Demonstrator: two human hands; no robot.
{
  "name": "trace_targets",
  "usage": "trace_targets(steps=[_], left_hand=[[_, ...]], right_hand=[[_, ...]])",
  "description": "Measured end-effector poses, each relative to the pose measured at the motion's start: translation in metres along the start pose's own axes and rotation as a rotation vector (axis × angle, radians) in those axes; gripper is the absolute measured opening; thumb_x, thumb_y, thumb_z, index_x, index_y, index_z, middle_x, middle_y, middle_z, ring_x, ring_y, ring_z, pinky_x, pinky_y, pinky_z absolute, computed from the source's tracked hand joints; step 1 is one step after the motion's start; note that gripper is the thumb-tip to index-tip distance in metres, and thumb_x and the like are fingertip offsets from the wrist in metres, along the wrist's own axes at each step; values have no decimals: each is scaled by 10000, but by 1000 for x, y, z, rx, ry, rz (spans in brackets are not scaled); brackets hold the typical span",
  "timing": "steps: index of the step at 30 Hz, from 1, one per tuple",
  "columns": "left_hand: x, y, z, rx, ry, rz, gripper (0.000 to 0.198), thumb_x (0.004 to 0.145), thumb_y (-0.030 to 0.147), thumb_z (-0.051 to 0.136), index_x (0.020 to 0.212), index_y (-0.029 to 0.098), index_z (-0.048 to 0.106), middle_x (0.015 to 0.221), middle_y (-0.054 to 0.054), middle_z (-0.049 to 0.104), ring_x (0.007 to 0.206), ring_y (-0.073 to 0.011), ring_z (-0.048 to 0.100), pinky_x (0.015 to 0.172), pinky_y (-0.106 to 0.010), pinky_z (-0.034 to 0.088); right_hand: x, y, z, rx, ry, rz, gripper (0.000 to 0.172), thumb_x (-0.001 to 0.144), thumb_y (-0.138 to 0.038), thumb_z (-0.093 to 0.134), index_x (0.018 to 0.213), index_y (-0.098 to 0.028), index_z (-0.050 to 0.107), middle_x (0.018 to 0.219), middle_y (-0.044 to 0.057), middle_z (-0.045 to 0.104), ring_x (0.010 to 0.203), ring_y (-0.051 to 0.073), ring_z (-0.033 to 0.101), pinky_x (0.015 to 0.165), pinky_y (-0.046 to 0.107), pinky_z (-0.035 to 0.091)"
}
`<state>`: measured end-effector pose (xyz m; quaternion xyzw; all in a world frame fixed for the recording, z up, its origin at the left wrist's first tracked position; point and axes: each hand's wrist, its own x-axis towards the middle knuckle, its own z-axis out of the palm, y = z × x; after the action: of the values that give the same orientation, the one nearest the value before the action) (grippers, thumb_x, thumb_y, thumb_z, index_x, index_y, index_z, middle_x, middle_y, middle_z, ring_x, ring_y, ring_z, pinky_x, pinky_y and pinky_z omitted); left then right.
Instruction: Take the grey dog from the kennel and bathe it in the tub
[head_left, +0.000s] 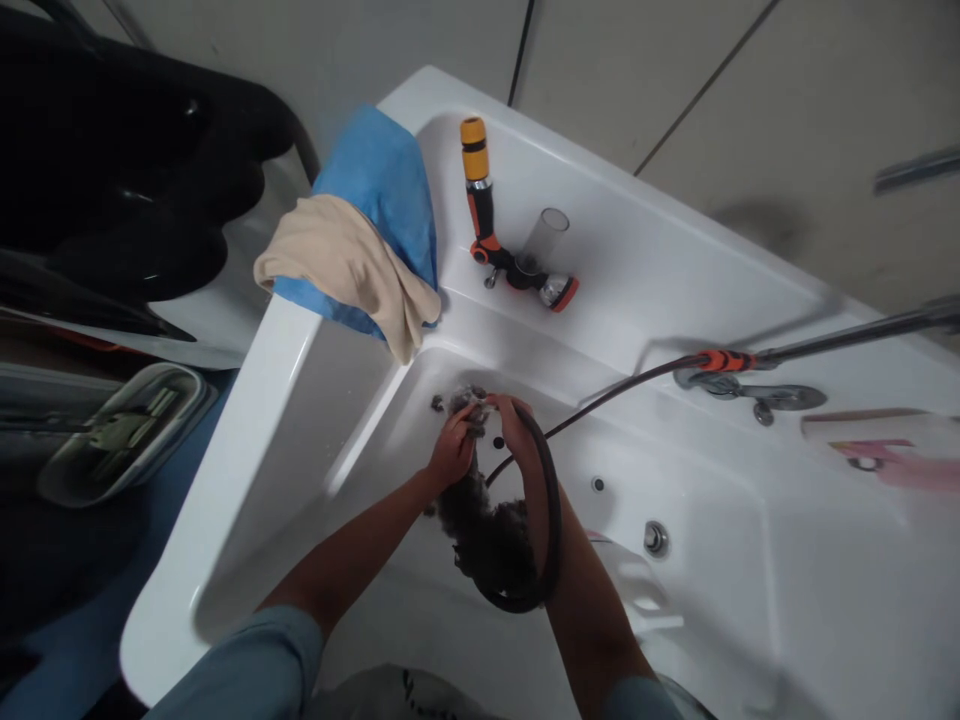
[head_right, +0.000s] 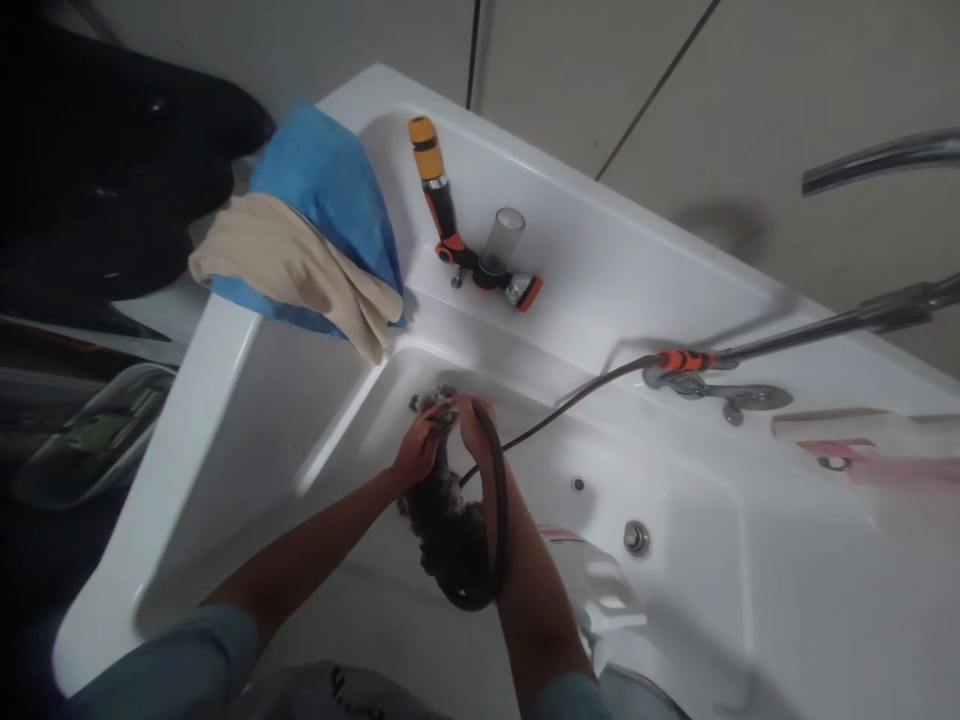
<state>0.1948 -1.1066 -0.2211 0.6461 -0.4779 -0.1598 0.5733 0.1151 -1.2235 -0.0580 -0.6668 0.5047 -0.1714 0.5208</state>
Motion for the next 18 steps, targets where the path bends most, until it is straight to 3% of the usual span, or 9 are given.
trace_targets(steps=[8, 14, 18], left_hand=[[4, -4, 1, 11, 2, -1, 440, 1175, 446, 420, 982, 211, 738, 1503, -217, 722, 1424, -337, 684, 1207, -625, 569], [9, -6, -4, 33, 8, 56, 322, 1142, 371, 501, 1056, 202, 761, 1430, -185, 736, 1345, -310, 701, 1178, -558, 588], [14, -5, -7, 76, -9, 84, 259, 1098, 345, 561, 966, 215, 742, 1294, -160, 747, 1241, -293, 711, 1116, -530, 617]], right_hand=[[-6, 0, -3, 61, 72, 26, 317, 975, -385, 540, 934, -214, 803, 1120, 109, 871, 1145, 284, 774, 1125, 398, 581], [-2, -19, 2, 15, -8, 21, 305, 954, -347, 511, 826, -221, 757, 989, 70, 863, 1050, 257, 763, 1042, 341, 590], [-1, -23, 6, -3, 24, 62, 306, 952, -322, 496, 815, -212, 746, 1007, 89, 857, 1063, 259, 752, 1034, 334, 582]])
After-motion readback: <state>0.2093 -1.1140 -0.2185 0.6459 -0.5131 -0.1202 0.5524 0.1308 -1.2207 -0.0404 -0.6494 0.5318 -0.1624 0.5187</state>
